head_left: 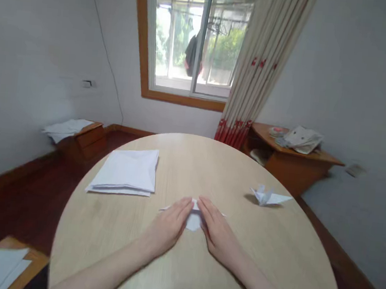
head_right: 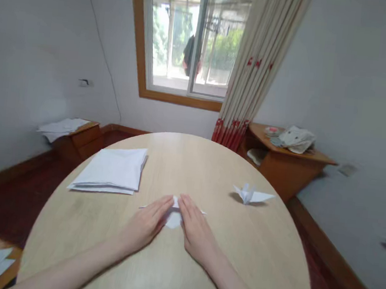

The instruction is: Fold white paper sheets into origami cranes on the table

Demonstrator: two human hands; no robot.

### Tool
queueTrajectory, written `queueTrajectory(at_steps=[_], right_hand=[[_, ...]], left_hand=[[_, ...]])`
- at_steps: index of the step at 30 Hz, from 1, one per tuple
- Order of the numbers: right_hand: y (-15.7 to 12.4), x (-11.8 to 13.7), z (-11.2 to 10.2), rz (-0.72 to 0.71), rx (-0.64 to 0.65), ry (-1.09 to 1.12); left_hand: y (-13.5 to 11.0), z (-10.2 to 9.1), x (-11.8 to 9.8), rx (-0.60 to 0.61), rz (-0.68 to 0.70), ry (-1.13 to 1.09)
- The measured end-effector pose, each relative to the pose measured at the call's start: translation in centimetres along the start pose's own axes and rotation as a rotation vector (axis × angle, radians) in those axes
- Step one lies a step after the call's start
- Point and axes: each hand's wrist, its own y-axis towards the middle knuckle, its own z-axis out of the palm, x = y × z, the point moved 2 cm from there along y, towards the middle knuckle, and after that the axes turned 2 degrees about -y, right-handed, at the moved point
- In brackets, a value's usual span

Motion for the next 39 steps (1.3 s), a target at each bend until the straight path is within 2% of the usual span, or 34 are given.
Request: queueTrajectory(at_steps=[7, 13, 21, 27, 39], right_hand=[[0.0, 0.2, -0.2, -0.039, 0.033, -0.01], [0.1, 0.0, -0.1, -0.034, 0.115, 0.012], [0.0, -0.4, 0.5, 0.032, 0.217, 0.085], [0.1, -0.2, 0.4, 0.105, 0.31, 0.114], [-0.3, 0.0, 1.1, 0.18, 0.339, -0.024]], left_hand=[[-0.3, 0.6, 0.3, 0.029, -0.024, 0.055], [-0.5, 1.1, 0.5, 0.099, -0.043, 0.054], [-0.5, 1.2, 0.5, 0.185, -0.124, -0.015], [-0.5, 1.0, 0.4, 0.23, -0.112, 0.014], [-0.8, 1.4, 0.3, 0.231, -0.091, 0.094]])
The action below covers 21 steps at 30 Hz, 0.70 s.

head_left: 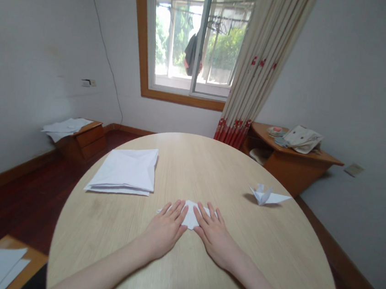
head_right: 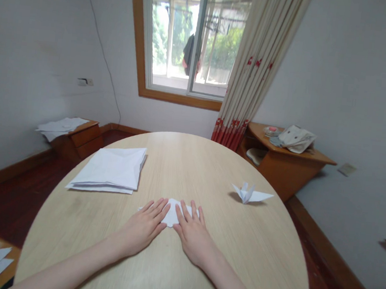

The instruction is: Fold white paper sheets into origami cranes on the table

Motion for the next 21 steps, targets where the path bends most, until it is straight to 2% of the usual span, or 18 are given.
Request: queueTrajectory(at_steps=[7, 15, 21], right_hand=[[-0.1, -0.1, 0.4, 0.025, -0.031, -0.019], [-0.3, 0.1, -1.3, -0.067, -0.064, 0.022], [-0.5, 0.3, -2.0, -0.167, -0.106, 0.012]], left_hand=[[0.0, -0.2, -0.1, -0.009, -0.018, 0.013], [0.2, -1.0, 0.2, -0.025, -0.004, -0.065], [0.1, -1.5, 0.0, -0.009, 0.076, -0.151]])
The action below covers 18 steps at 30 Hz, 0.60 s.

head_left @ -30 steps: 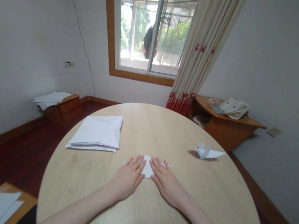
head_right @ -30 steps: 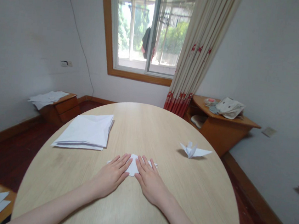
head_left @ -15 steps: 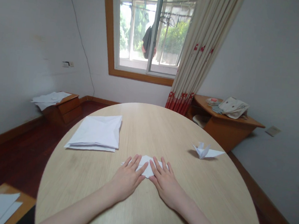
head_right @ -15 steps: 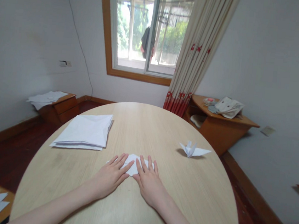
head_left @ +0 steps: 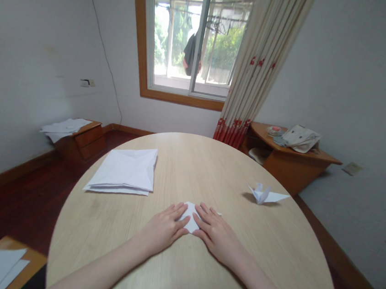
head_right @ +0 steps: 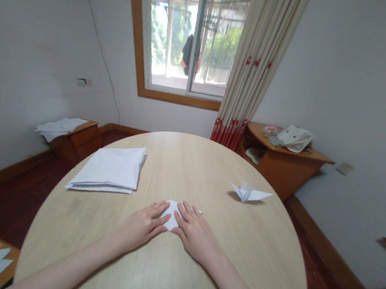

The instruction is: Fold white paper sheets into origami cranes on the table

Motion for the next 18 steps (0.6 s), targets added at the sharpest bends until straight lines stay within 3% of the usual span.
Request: queueTrajectory(at_steps=[6, 18], right_hand=[[0.1, 0.2, -0.7, -0.094, -0.006, 0.016], [0.2, 0.7, -1.3, -0.076, -0.134, 0.14]], left_hand=[[0.1, -0.5, -0.5, -0.005, 0.002, -0.159], [0.0, -0.6, -0.2, -0.089, -0.014, -0.314]])
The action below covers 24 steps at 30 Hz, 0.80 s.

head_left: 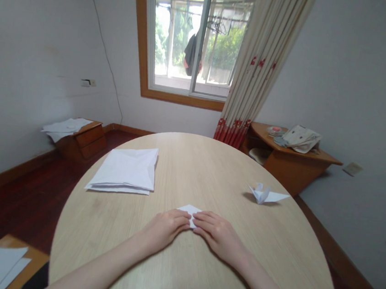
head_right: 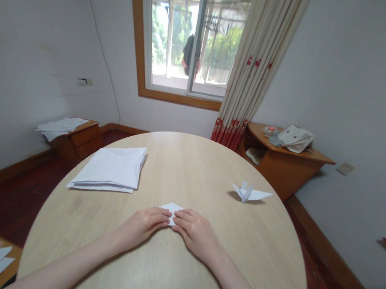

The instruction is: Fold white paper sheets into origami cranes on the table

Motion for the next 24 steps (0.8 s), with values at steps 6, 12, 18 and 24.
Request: queueTrajectory(at_steps=[6, 12, 18, 24], right_hand=[[0.1, 0.4, -0.5, 0.06, -0.014, 0.076], [0.1, 0.6, -0.3, 0.116, -0.015, 0.121], [0.3, 0.7, 0.2, 0.2, -0.054, 0.176], [0.5, 0.6, 0.7, 0.232, -0.067, 0.173]], left_hand=[[0.2, -0.5, -0.6, 0.007, -0.031, 0.014], [0.4, -0.7, -1.3, -0.004, -0.043, 0.023], [0.5, -0.3, -1.2, -0.03, -0.139, -0.002], [0.6, 0.0, -1.0, -0.028, -0.147, 0.093]])
